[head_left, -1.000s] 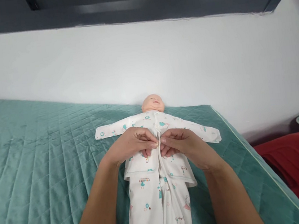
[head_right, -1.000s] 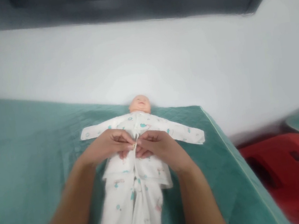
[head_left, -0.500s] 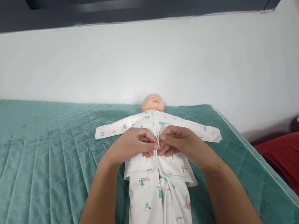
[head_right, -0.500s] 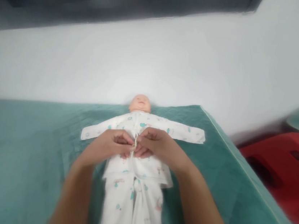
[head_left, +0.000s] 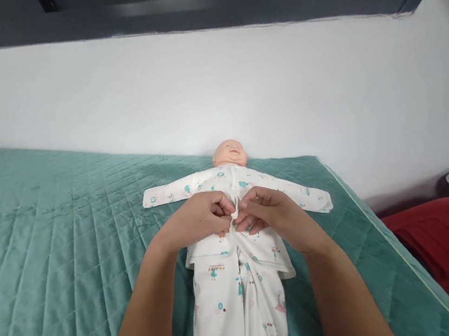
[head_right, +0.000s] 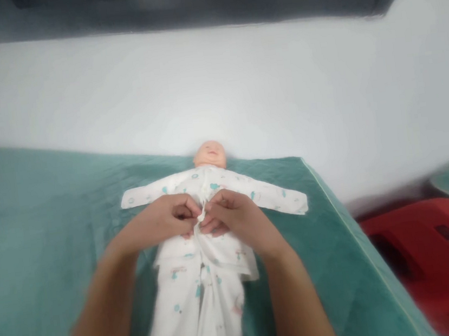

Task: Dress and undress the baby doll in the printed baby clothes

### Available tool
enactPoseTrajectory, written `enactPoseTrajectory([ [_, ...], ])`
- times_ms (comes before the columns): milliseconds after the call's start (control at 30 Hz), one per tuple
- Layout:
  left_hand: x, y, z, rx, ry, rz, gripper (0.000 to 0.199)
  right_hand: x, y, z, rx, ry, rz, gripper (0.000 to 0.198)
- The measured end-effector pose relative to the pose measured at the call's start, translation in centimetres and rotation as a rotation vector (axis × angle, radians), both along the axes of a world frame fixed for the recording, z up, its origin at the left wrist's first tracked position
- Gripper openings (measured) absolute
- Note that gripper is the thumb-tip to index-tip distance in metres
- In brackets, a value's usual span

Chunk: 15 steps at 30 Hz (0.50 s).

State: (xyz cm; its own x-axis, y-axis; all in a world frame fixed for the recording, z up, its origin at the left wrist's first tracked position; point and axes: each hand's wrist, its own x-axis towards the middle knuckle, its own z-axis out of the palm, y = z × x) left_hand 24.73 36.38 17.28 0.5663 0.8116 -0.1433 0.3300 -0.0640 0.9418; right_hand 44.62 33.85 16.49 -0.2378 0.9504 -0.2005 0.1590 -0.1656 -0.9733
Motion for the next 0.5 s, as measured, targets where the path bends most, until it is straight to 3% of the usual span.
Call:
enactPoseTrajectory([
  [300,0.08,0.04,-0.27,0.010,-0.026,0.018,0.015,0.03,0.06,-0.03,0.003,-0.002,0.016,0.027],
  [500,0.18,0.20,-0.64,0.022,-0.175,0.030,0.025,0.00,0.14,-0.10,0.001,-0.001,0.004,0.026],
])
